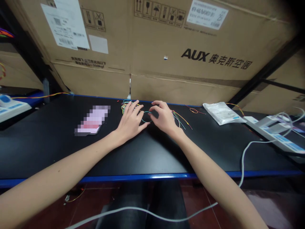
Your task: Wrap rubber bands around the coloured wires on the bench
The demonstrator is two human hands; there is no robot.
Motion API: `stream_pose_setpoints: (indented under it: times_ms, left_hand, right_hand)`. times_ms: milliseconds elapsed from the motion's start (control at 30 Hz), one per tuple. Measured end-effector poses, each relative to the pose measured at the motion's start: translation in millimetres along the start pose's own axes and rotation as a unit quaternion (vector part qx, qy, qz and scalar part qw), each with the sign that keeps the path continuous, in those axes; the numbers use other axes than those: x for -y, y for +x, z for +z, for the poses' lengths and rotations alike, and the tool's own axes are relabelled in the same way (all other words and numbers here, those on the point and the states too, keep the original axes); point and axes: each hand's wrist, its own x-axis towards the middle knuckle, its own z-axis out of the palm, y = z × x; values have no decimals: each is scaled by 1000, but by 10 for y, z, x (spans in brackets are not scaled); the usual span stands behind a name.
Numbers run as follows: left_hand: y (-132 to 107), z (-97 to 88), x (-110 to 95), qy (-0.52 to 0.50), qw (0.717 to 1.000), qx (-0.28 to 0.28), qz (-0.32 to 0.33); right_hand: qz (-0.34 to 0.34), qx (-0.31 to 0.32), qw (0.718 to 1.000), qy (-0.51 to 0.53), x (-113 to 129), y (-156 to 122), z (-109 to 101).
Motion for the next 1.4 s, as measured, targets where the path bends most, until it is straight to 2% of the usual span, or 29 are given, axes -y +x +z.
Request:
stream_pose_setpoints:
  times_ms: [200,333,500,567,733,933,1167,1400]
  left_hand:
    - [-7,6,-23,19,1000,-2,10]
    - [-17,13,-32,19,1000,4,12]
    - [-17,11,-21,-10,1000,8,11]
    - [-13,7,-18,-20,1000,8,5]
    - [-13,3,-27,8,1000,11,-26]
    - [-21,8,-38,10,999,26,-33]
    - [-34,26,-51,23,998,48,-34]
    - [-37,16,-59,37,998,52,-27]
  right_hand:
    - [-29,-14,999,-14,5,-7,24]
    - [-36,9,999,-10,0,-4,27]
    - [-45,74,993,76,-22,11,21]
    - [-27,74,992,94,-12,8,27]
    - [-23,11,999,34,38,-8,36]
    - [-29,59,998,-21,15,-23,50]
    - [-29,71,995,-71,16,-56,93]
    - [-33,53,995,-77,47,-43,69]
